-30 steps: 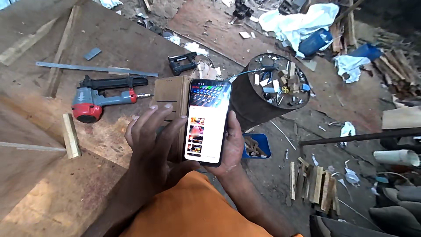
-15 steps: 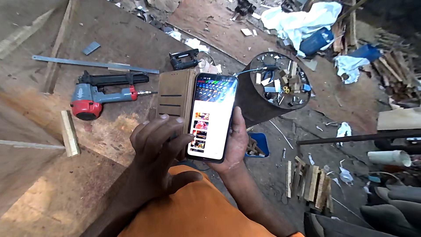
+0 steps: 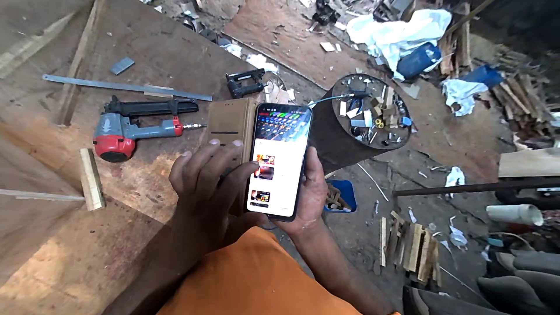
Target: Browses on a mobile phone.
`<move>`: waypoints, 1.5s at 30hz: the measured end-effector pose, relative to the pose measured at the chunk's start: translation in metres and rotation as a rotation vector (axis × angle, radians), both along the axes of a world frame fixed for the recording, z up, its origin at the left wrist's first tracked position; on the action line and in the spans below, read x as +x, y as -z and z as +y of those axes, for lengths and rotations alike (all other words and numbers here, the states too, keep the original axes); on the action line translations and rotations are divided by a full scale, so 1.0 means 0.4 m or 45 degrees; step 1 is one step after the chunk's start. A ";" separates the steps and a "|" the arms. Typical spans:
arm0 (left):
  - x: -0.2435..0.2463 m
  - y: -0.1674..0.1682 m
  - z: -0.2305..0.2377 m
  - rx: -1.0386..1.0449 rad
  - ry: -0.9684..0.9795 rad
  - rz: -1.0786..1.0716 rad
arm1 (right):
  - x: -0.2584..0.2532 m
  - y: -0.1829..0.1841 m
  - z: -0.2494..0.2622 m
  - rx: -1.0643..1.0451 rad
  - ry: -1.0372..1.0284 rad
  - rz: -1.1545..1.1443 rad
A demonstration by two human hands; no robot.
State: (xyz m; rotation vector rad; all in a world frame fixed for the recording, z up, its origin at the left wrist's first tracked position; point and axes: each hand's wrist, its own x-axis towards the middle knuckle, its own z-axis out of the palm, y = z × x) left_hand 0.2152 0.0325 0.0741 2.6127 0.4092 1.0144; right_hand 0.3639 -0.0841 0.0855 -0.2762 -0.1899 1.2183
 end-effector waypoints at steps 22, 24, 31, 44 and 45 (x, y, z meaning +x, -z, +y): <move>-0.022 0.004 -0.028 -0.081 0.059 -0.080 | 0.005 -0.003 -0.030 -0.025 0.031 -0.024; -0.024 0.005 -0.031 -0.078 0.061 -0.088 | 0.004 -0.003 -0.030 -0.025 0.021 -0.016; -0.039 0.011 -0.034 -0.069 0.074 -0.101 | -0.003 0.002 -0.030 -0.027 0.011 0.002; -0.062 0.020 -0.047 -0.066 0.150 -0.182 | -0.007 -0.002 -0.019 -0.034 0.029 -0.014; -0.061 0.019 -0.048 -0.065 0.148 -0.183 | -0.006 -0.002 -0.020 -0.036 0.024 -0.011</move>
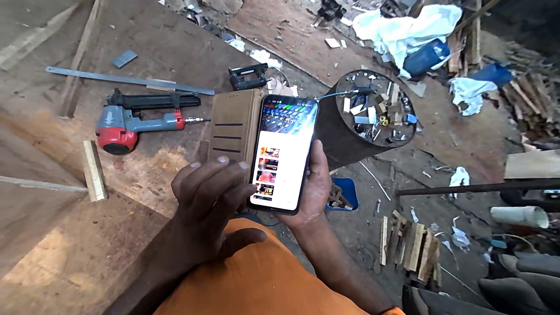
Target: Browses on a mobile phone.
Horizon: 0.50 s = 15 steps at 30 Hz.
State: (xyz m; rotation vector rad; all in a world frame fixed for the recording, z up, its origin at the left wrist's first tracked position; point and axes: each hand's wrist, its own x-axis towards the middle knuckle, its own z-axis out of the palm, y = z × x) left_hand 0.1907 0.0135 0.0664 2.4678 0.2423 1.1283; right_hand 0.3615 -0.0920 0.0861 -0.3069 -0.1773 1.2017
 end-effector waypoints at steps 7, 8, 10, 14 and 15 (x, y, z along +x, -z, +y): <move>0.004 0.002 0.005 0.056 0.001 0.012 | 0.002 -0.002 0.000 0.027 -0.031 0.040; 0.004 0.003 0.005 0.059 0.006 0.021 | 0.001 -0.004 -0.001 0.026 -0.030 0.043; 0.006 0.003 0.006 0.073 -0.009 0.041 | 0.000 -0.004 0.000 0.027 -0.029 0.032; 0.016 0.001 0.011 0.099 -0.069 0.039 | 0.002 -0.002 0.000 0.046 -0.042 0.025; 0.019 0.000 0.014 0.110 -0.081 0.049 | 0.002 -0.001 0.000 0.047 -0.041 0.021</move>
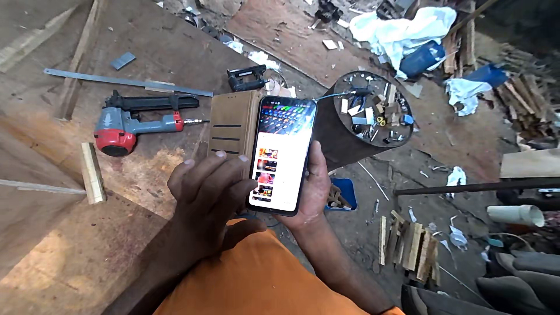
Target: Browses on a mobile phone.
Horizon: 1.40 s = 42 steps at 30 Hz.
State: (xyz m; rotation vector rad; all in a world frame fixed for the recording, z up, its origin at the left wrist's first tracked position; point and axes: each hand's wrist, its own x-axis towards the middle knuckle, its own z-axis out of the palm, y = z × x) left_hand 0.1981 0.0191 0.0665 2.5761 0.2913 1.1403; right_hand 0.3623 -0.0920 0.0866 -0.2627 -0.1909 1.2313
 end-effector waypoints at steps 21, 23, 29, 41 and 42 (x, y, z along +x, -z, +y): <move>0.017 -0.017 0.011 -0.042 -0.039 -0.084 | 0.000 0.000 -0.009 -0.035 0.054 -0.035; 0.010 -0.009 0.009 -0.052 -0.038 -0.079 | 0.001 -0.001 -0.010 -0.031 0.047 -0.016; -0.016 0.001 -0.001 -0.053 0.039 -0.058 | 0.001 -0.003 -0.007 -0.042 0.042 -0.040; -0.033 0.003 -0.006 -0.051 0.100 -0.085 | -0.006 -0.012 0.010 -0.060 0.018 -0.027; -0.033 0.004 -0.006 -0.051 0.104 -0.088 | -0.007 -0.012 0.011 -0.064 0.020 -0.027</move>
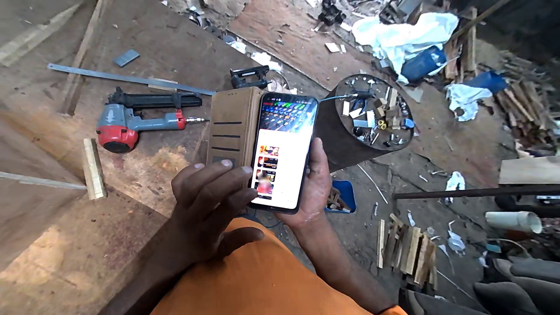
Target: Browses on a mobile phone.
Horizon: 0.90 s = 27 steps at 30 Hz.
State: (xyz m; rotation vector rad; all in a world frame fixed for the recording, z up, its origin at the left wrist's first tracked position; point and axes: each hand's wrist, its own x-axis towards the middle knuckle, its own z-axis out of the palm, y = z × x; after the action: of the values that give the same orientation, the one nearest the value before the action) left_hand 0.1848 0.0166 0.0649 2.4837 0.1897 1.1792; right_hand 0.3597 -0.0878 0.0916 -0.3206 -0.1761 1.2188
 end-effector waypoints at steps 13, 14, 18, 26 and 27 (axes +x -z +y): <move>0.022 0.002 0.000 -0.008 -0.043 0.052 | -0.003 0.007 -0.005 0.024 -0.012 -0.033; 0.026 0.002 0.001 -0.013 -0.058 0.045 | -0.003 0.008 -0.006 0.030 -0.017 -0.033; 0.035 0.000 0.001 -0.016 -0.086 0.038 | -0.001 0.013 -0.009 0.026 -0.032 -0.002; 0.034 0.002 -0.002 -0.020 -0.071 0.018 | -0.002 0.013 -0.008 0.013 0.019 -0.024; 0.034 0.003 -0.001 -0.023 -0.070 0.018 | -0.003 0.012 -0.007 0.006 0.020 -0.027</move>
State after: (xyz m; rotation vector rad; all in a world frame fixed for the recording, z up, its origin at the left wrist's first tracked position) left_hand 0.1984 0.0161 0.0638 2.4865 0.2725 1.1771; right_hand 0.3587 -0.0907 0.0869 -0.3302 -0.1942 1.1996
